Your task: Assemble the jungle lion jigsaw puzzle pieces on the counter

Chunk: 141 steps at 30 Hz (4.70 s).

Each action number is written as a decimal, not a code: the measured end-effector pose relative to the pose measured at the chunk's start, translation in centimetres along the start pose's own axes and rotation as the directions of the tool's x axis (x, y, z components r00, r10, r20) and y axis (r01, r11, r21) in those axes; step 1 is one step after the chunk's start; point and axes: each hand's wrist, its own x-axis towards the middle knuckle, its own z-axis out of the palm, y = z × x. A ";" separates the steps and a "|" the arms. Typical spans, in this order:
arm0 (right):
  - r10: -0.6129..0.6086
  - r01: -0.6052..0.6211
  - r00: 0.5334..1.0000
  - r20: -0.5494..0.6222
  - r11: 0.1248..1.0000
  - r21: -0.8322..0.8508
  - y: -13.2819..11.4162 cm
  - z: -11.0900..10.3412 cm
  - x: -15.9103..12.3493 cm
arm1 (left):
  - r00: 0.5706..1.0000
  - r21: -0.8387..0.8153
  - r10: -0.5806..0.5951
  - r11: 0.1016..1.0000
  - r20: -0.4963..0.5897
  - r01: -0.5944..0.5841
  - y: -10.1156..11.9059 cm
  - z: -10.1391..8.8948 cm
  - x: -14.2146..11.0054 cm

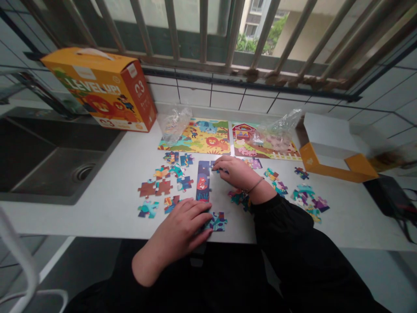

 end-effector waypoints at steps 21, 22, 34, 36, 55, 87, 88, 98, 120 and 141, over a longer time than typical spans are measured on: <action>0.035 -0.041 0.996 -0.082 0.996 -0.078 -0.4 -0.9 -0.5 | 1.000 -0.002 -0.003 1.000 0.007 0.003 0.0 0.1 0.0; 0.085 -0.100 0.983 -0.160 0.991 -0.089 -0.2 -1.4 -0.8 | 1.000 -0.003 -0.003 1.000 0.009 0.003 0.0 0.1 -0.1; 0.341 -0.378 0.901 -0.267 0.921 -0.100 2.3 -4.4 -3.6 | 1.000 -0.004 0.006 1.000 0.002 -0.006 -0.1 0.2 -0.1; 0.301 -0.317 0.943 -0.145 0.943 -0.099 2.0 -4.1 -3.6 | 1.000 0.003 0.014 1.000 0.002 -0.014 -0.1 0.1 -0.1; 0.464 -0.451 0.883 0.073 0.881 -0.143 2.7 -4.1 -5.3 | 1.000 0.023 0.014 1.000 0.001 -0.014 0.0 0.2 -0.1; 0.802 -0.884 0.468 -0.371 0.427 -0.193 -5.1 -7.6 -31.6 | 0.996 0.081 0.083 0.994 -0.037 -0.079 -0.8 0.8 -0.2; 0.804 -0.888 0.460 -0.376 0.420 -0.188 -5.0 -7.5 -32.0 | 0.996 0.081 0.081 0.994 -0.035 -0.078 -0.8 0.7 -0.2; 0.544 -0.765 0.623 -0.563 0.573 -0.293 -2.1 -5.8 -26.6 | 0.996 0.065 0.070 0.996 -0.054 -0.067 -0.4 0.5 -0.1; 0.502 -0.729 0.653 -0.567 0.619 -0.292 -1.4 -1.4 -22.5 | 0.969 0.205 -0.116 0.965 -0.217 0.161 -4.1 -2.0 -2.6; 0.506 -0.722 0.663 -0.552 0.627 -0.293 -1.3 -1.5 -22.5 | 0.886 0.295 -0.453 0.837 -0.102 0.462 -9.9 -3.9 1.4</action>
